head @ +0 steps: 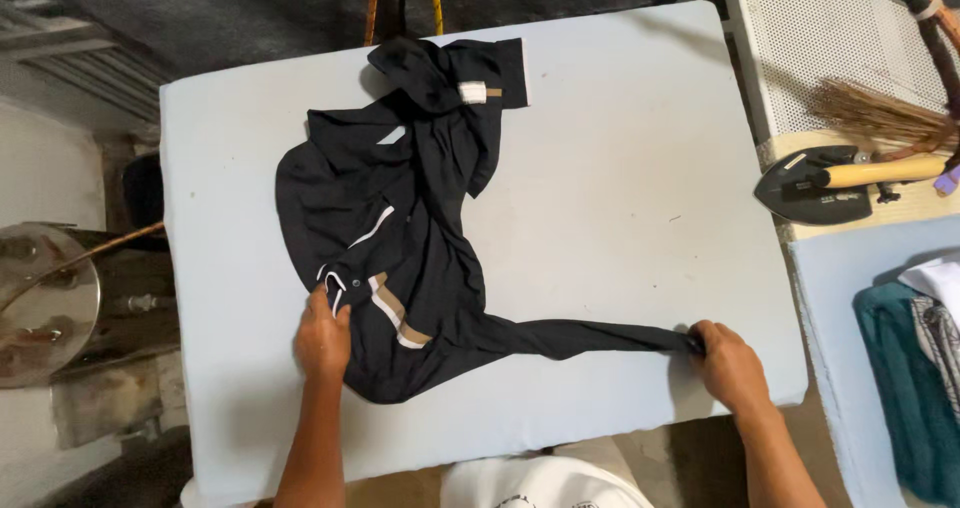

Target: The person takes a black shirt from a basket, buttons the front, and then irons the sleeve and body of the garment on a flat surface.

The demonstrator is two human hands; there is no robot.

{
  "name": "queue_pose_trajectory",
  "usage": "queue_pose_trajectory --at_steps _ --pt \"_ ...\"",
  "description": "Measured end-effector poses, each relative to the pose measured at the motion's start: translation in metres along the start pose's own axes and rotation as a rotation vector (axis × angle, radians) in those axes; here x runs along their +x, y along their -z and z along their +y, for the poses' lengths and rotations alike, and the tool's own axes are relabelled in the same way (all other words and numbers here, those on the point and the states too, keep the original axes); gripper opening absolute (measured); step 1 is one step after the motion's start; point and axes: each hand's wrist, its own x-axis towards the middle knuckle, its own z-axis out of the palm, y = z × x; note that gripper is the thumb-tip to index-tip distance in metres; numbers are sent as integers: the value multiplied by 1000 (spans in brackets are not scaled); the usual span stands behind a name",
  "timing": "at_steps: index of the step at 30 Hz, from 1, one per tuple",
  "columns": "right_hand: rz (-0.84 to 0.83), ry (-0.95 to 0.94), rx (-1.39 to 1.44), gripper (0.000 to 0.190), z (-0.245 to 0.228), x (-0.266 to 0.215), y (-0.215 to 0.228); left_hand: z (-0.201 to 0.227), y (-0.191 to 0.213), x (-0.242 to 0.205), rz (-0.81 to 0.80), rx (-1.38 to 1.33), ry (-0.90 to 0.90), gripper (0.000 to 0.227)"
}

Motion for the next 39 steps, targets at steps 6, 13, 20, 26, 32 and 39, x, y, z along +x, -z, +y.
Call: queue_pose_trajectory --at_steps 6,13,20,26,32,39 --pt "-202 2 208 47 41 78 61 -21 48 13 295 -34 25 46" --pt "53 6 344 67 46 98 54 58 32 -56 203 46 -527 62" --pt "117 295 72 65 14 64 19 88 -21 -97 115 145 -717 50" --pt "350 479 209 28 49 83 14 89 -35 -99 141 261 -763 22" --pt "-97 124 761 26 103 99 70 83 -10 -125 103 169 -889 21" --pt "-35 -188 935 55 108 107 19 108 -7 -113 -185 89 -750 31"
